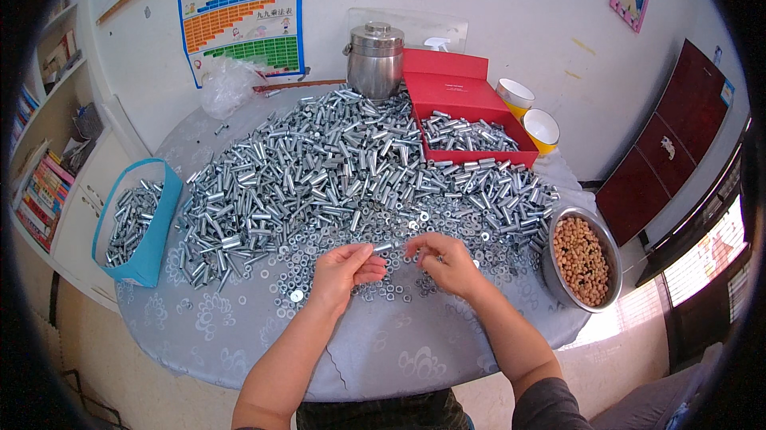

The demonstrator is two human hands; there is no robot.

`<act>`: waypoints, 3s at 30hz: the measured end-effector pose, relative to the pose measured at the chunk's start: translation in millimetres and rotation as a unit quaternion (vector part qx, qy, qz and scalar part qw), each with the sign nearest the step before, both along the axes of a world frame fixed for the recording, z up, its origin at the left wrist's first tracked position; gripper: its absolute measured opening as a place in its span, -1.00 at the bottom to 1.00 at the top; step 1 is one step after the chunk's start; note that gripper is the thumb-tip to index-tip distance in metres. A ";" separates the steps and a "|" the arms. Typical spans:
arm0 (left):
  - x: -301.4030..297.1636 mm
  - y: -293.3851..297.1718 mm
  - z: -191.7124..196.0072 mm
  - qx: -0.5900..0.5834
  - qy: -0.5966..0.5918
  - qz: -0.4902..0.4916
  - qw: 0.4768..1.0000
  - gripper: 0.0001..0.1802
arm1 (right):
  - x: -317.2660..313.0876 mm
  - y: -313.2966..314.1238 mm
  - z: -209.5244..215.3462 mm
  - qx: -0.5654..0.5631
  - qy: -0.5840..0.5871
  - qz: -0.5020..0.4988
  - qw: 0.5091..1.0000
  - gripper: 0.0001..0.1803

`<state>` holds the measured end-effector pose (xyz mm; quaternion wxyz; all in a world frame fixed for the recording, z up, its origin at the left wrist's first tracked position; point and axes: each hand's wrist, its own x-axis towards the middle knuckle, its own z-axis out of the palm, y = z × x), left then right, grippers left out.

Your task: The person repeatedly picks up metal bolts and washers from a large pile on a table. They thread the washers onto the bolts by hand and place the assembled units into a red box. The process is continuous and repetitive throughout the clip.

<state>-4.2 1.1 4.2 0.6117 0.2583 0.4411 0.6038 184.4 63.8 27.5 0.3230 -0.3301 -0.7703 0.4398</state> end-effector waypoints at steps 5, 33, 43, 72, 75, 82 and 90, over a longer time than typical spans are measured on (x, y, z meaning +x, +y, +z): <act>0.9 -1.1 3.3 0.000 0.013 0.007 1.000 -0.78 | 7.6 9.1 -13.1 0.023 -0.053 0.037 0.998 -0.70; -9.1 0.2 9.0 0.066 0.027 -0.009 0.997 -0.65 | 73.7 179.4 15.6 -0.072 0.135 -0.301 0.941 -0.66; -8.1 1.1 6.2 0.053 0.068 -0.008 0.996 -0.66 | 67.3 107.3 -16.5 0.267 -0.358 -0.322 0.835 -0.83; 7.1 -4.0 1.8 0.072 0.100 -0.088 0.988 -0.66 | -11.1 18.6 0.2 -0.277 0.321 -0.082 0.902 -0.80; 16.6 -4.2 0.8 0.078 0.080 -0.101 0.989 -0.68 | -20.2 8.5 -8.1 -0.311 0.336 -0.055 0.887 -0.81; 12.3 -2.3 -1.3 0.046 0.003 -0.038 0.998 -0.75 | -21.0 6.3 -14.2 -0.300 0.309 -0.020 0.902 -0.77; 7.1 -2.5 -2.0 0.039 -0.001 0.020 0.999 -0.82 | -9.9 2.7 -4.1 -0.317 0.276 -0.023 0.907 -0.77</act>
